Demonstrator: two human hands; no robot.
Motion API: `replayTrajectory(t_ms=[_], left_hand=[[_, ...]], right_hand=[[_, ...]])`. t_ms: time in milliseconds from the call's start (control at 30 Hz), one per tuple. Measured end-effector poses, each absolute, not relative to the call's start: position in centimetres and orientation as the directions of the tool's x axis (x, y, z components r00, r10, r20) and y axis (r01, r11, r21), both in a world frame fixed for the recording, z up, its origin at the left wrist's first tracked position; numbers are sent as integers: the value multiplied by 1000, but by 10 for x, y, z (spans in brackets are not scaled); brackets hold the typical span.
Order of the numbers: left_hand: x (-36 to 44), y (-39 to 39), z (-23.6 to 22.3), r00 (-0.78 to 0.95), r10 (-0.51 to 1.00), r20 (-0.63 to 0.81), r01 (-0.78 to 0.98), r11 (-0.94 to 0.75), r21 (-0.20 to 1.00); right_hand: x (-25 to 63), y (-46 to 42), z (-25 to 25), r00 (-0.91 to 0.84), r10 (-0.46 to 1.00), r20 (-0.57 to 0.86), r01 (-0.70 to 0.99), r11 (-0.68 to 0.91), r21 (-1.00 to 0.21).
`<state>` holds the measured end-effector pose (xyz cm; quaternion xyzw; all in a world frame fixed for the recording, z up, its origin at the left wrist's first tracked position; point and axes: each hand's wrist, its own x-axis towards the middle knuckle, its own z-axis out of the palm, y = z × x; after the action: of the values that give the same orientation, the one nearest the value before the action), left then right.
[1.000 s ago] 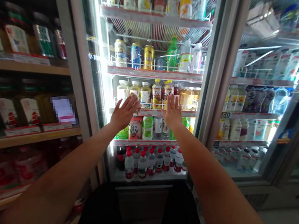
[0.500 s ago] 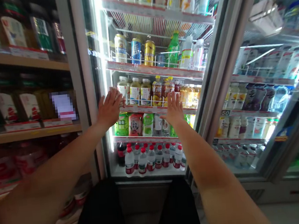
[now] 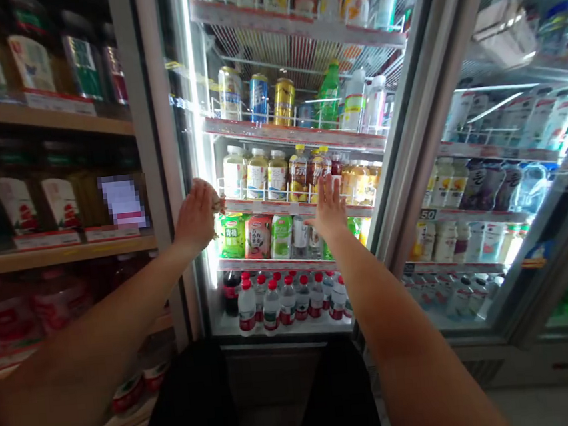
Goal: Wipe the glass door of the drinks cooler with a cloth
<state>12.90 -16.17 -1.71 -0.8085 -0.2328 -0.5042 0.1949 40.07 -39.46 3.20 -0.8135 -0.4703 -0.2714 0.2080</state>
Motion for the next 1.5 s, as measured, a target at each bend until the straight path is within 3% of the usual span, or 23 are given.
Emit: replayTrajectory(t_ms=[167,400,567,767,967,1200,1367,1500], left_hand=[[121,-164,-27,462,253,850,577,-813,-71],[111,-161,-15,332,319,888,632,-774,42],[107,-160,-33,338,331,881,625,-779,52],[125,-156,-17,297,286,911,573,-816,70],[137,-159,-29,367,168,915,528,-848,-56],[154,-162,-3,330,148,932,519,-854,-48],[176,-187,-19,476,101,874,483,-860,-164],[186,-193,-6,470,89,878,478,-862,-168]], right_hand=[[400,-394,33,409,656,634,880,-468,-83],[402,-394,31,408,660,631,876,-478,-67],[405,-392,30,396,666,632,881,-470,-58],[405,-392,30,410,666,623,877,-476,-69],[399,-394,32,419,653,631,876,-472,-94],[396,-397,32,422,654,627,877,-470,-100],[395,-397,30,415,654,632,880,-464,-98],[395,-397,30,416,656,629,877,-473,-86]])
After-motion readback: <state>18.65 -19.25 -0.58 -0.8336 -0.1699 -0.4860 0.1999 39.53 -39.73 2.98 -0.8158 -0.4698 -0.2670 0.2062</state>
